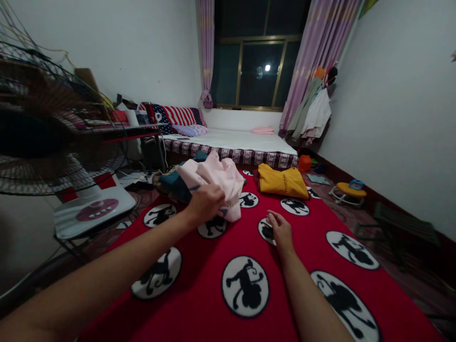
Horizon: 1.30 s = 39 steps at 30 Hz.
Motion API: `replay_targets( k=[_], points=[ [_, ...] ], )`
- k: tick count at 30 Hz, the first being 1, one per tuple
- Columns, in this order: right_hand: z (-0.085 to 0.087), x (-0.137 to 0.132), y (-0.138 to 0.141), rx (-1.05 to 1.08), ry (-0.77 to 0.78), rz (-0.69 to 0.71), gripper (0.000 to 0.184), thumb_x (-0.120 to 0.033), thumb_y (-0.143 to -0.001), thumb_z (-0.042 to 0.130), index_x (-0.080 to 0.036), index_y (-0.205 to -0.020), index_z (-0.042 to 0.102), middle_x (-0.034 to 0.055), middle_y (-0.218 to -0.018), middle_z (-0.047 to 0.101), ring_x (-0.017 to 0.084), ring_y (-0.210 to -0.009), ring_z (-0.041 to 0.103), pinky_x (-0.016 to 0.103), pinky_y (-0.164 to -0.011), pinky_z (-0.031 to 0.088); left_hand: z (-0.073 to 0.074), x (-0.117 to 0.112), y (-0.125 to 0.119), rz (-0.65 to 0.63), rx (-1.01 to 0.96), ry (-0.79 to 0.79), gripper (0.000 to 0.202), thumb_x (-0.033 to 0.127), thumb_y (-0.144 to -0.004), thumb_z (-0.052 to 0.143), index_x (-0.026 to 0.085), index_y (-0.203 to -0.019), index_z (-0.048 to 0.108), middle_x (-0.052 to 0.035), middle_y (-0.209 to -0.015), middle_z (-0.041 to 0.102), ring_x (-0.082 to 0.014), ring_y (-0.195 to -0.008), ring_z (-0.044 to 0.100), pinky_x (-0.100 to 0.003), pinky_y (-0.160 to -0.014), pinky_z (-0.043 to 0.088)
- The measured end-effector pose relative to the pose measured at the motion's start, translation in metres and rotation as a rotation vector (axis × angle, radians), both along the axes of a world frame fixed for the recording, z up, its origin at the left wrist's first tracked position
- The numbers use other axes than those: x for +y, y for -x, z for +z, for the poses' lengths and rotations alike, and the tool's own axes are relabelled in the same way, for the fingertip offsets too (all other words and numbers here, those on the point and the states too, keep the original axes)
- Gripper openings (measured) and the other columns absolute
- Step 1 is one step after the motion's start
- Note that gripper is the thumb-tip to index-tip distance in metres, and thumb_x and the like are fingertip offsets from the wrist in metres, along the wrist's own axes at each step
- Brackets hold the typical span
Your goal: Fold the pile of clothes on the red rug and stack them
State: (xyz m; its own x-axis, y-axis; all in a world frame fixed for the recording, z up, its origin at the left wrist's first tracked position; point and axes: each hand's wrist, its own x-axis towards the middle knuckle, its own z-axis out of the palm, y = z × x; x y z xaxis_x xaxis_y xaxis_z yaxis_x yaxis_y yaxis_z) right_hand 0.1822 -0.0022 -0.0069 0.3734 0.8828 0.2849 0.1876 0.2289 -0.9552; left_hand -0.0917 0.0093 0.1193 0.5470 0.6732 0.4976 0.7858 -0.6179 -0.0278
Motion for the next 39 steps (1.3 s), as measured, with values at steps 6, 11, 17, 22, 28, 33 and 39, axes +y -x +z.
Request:
replay_targets(
  k=[6,11,17,22,28,33,39],
  points=[
    [0.017,-0.010,0.015,0.248,0.041,0.166,0.066,-0.067,-0.075,0.054,-0.018,-0.120,0.059,0.0144,-0.127,0.060,0.027,-0.103,0.064,0.038,-0.077,0.054,-0.072,-0.104,-0.019,-0.528,0.219,-0.043,0.019,0.022,-0.088,0.057,0.018,-0.070,0.056,-0.0014,-0.074,0.061,-0.0152,-0.070,0.054,-0.033,-0.075,0.042],
    [0.027,-0.025,0.055,-0.282,-0.038,0.249,0.084,-0.048,-0.068,0.070,-0.021,-0.141,0.038,0.0148,-0.141,0.047,0.030,-0.122,0.051,0.044,-0.097,0.043,-0.040,-0.107,0.007,-0.388,-0.195,-0.111,0.013,0.016,-0.090,0.050,0.020,-0.097,0.060,-0.0040,-0.100,0.065,-0.0168,-0.093,0.058,-0.035,-0.090,0.044],
    [0.035,-0.052,0.087,-0.677,-0.081,0.313,0.037,-0.013,-0.068,0.050,-0.020,-0.102,0.062,0.0053,-0.097,0.063,0.019,-0.084,0.058,0.029,-0.074,0.043,-0.045,-0.028,0.053,0.156,-0.485,-0.005,0.041,0.029,-0.086,0.053,0.017,-0.125,0.051,-0.0132,-0.127,0.053,-0.0278,-0.123,0.047,-0.046,-0.108,0.037],
    [0.050,-0.095,0.066,-0.645,-0.185,0.493,0.025,-0.012,-0.057,0.045,-0.019,-0.077,0.058,-0.0009,-0.073,0.055,0.014,-0.067,0.050,0.024,-0.062,0.035,-0.081,0.000,0.080,0.357,-0.506,0.137,0.048,0.040,-0.087,0.047,0.013,-0.126,0.052,-0.0160,-0.129,0.050,-0.0303,-0.123,0.048,-0.047,-0.107,0.038],
    [0.046,-0.147,-0.019,-0.294,-0.066,0.230,0.017,-0.027,-0.064,0.057,-0.021,-0.079,0.062,-0.0008,-0.070,0.060,0.018,-0.064,0.057,0.025,-0.058,0.044,-0.089,-0.007,0.095,0.492,-0.487,0.101,0.082,0.038,-0.069,0.069,0.007,-0.138,0.038,-0.0224,-0.138,0.041,-0.0369,-0.130,0.041,-0.049,-0.109,0.035],
    [0.037,-0.151,-0.069,-0.241,0.079,-0.170,0.048,-0.050,-0.063,0.068,-0.023,-0.102,0.063,0.0094,-0.102,0.065,0.029,-0.085,0.066,0.034,-0.063,0.054,-0.079,-0.016,0.077,0.397,-0.590,0.319,0.052,0.022,-0.079,0.056,0.014,-0.130,0.047,-0.0159,-0.116,0.063,-0.0293,-0.109,0.061,-0.044,-0.095,0.049],
    [0.063,-0.135,-0.032,-0.686,-0.219,-0.152,0.045,-0.042,-0.082,0.056,-0.026,-0.123,0.051,0.0108,-0.133,0.051,0.030,-0.125,0.047,0.051,-0.103,0.040,-0.069,-0.070,-0.011,-0.256,-0.348,0.201,0.036,0.010,-0.086,0.044,0.021,-0.115,0.062,-0.0089,-0.106,0.065,-0.0191,-0.097,0.062,-0.033,-0.085,0.052]
  ],
)
